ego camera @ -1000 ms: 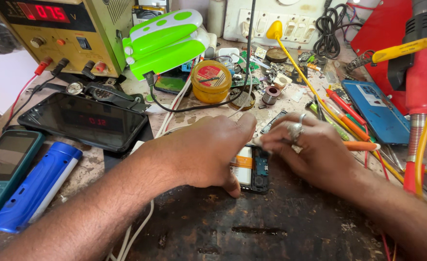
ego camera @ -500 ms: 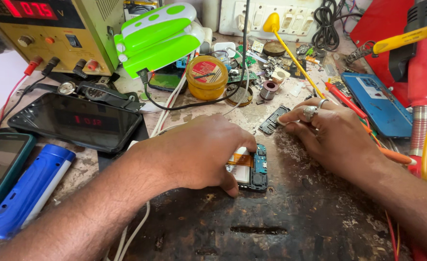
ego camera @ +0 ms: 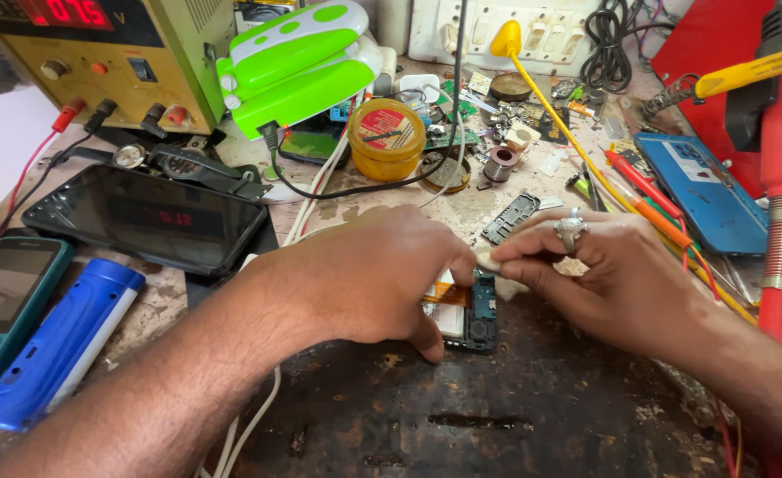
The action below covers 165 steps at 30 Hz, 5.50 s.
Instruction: The person repairs a smartphone at a cluttered workbench. They pry open the phone's back cover, disconnect and lift the battery, use a screwdriver on the phone's frame, reposition the phone, and press components back into place by hand.
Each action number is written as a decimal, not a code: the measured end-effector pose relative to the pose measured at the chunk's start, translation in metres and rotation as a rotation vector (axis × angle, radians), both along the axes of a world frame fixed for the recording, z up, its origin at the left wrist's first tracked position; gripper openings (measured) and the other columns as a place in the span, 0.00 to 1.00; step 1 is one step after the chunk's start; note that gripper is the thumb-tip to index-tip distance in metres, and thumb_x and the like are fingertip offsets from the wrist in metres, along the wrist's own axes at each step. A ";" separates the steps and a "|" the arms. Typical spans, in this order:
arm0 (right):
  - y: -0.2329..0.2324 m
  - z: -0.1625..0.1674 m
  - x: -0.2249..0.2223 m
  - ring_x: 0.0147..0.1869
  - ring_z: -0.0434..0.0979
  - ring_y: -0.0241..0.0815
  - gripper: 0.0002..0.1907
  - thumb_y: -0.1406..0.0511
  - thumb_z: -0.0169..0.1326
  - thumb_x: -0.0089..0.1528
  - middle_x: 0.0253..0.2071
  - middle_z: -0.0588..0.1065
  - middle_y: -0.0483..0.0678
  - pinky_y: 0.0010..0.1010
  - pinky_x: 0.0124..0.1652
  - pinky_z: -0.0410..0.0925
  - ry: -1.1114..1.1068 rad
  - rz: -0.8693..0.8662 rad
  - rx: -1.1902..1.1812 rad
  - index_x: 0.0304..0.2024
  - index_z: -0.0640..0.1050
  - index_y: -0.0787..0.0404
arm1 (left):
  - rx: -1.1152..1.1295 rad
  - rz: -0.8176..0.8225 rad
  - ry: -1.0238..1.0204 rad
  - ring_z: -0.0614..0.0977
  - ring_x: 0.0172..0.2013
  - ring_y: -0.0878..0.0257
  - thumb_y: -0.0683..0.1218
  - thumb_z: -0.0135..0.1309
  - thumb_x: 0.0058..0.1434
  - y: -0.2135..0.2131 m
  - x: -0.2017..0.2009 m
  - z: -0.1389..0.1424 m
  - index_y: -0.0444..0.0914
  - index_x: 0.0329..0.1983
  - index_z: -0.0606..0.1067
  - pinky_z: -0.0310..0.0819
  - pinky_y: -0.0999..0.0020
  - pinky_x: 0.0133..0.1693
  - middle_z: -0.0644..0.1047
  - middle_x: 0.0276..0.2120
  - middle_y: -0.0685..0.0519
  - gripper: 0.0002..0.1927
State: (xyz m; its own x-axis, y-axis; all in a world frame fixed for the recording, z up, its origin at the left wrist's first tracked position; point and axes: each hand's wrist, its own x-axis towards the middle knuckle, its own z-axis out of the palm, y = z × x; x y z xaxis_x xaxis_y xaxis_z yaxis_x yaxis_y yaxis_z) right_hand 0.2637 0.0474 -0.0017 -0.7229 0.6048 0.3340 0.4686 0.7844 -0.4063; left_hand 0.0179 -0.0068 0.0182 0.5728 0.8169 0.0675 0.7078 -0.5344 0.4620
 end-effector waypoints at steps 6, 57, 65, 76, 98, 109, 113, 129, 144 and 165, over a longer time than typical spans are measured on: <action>0.000 -0.003 -0.012 0.37 0.83 0.45 0.05 0.67 0.62 0.57 0.40 0.83 0.47 0.36 0.37 0.74 -0.110 0.028 0.228 0.34 0.86 0.57 | -0.054 0.066 0.046 0.77 0.52 0.53 0.53 0.74 0.34 0.001 0.002 0.002 0.44 0.46 0.81 0.71 0.58 0.51 0.79 0.43 0.50 0.32; -0.011 0.010 -0.007 0.40 0.84 0.47 0.11 0.69 0.61 0.55 0.41 0.81 0.47 0.36 0.38 0.76 -0.119 0.078 0.302 0.40 0.83 0.55 | -0.009 0.045 0.010 0.77 0.51 0.50 0.51 0.76 0.33 0.001 0.005 -0.002 0.42 0.42 0.79 0.71 0.56 0.50 0.78 0.41 0.49 0.30; -0.001 0.005 0.001 0.41 0.83 0.47 0.10 0.70 0.61 0.57 0.42 0.81 0.49 0.36 0.39 0.76 -0.070 0.013 0.394 0.42 0.83 0.57 | -0.026 0.052 -0.007 0.77 0.51 0.50 0.52 0.75 0.33 0.000 0.001 -0.004 0.42 0.42 0.79 0.71 0.56 0.50 0.78 0.41 0.49 0.30; 0.059 0.012 0.062 0.41 0.80 0.53 0.09 0.69 0.60 0.63 0.43 0.80 0.53 0.41 0.41 0.73 -0.118 -0.416 0.650 0.46 0.85 0.59 | -0.050 -0.096 -0.041 0.77 0.49 0.53 0.50 0.73 0.34 0.000 -0.003 -0.002 0.45 0.43 0.82 0.70 0.58 0.49 0.80 0.39 0.53 0.28; 0.022 0.042 0.018 0.40 0.85 0.49 0.26 0.36 0.56 0.59 0.30 0.83 0.49 0.42 0.45 0.76 -0.883 -0.867 0.052 0.45 0.85 0.42 | -0.059 -0.145 -0.054 0.79 0.49 0.53 0.52 0.73 0.38 0.004 -0.008 -0.004 0.46 0.43 0.83 0.72 0.58 0.49 0.81 0.41 0.53 0.26; 0.056 -0.006 0.026 0.44 0.81 0.53 0.12 0.55 0.64 0.58 0.43 0.81 0.48 0.44 0.43 0.74 -0.265 -0.355 0.362 0.42 0.87 0.49 | -0.096 -0.106 -0.013 0.79 0.49 0.54 0.51 0.72 0.36 0.003 -0.004 0.001 0.46 0.44 0.83 0.72 0.58 0.50 0.81 0.41 0.54 0.27; 0.065 -0.010 0.026 0.43 0.81 0.51 0.11 0.56 0.65 0.57 0.38 0.81 0.50 0.43 0.41 0.72 -0.276 -0.427 0.224 0.40 0.87 0.49 | -0.102 -0.090 0.013 0.78 0.49 0.54 0.51 0.72 0.35 0.003 -0.004 0.001 0.47 0.46 0.82 0.71 0.58 0.50 0.81 0.41 0.54 0.30; 0.064 -0.001 0.033 0.43 0.80 0.52 0.13 0.54 0.60 0.59 0.39 0.81 0.52 0.45 0.43 0.72 -0.322 -0.455 0.211 0.42 0.86 0.50 | -0.094 -0.096 0.001 0.79 0.49 0.54 0.50 0.72 0.35 0.001 -0.002 0.002 0.47 0.45 0.82 0.72 0.58 0.49 0.81 0.40 0.54 0.28; 0.072 0.004 0.035 0.45 0.79 0.52 0.13 0.58 0.60 0.61 0.36 0.81 0.52 0.45 0.46 0.72 -0.386 -0.438 0.247 0.47 0.85 0.50 | -0.088 -0.090 -0.008 0.78 0.48 0.54 0.51 0.72 0.36 0.001 -0.003 0.001 0.48 0.45 0.82 0.71 0.58 0.49 0.81 0.38 0.54 0.28; 0.073 0.019 0.033 0.31 0.77 0.43 0.12 0.60 0.65 0.57 0.31 0.80 0.48 0.38 0.32 0.69 -0.225 -0.305 0.031 0.41 0.80 0.57 | -0.060 -0.089 0.006 0.79 0.48 0.53 0.52 0.72 0.35 0.002 -0.002 0.001 0.46 0.46 0.82 0.71 0.56 0.49 0.81 0.39 0.53 0.30</action>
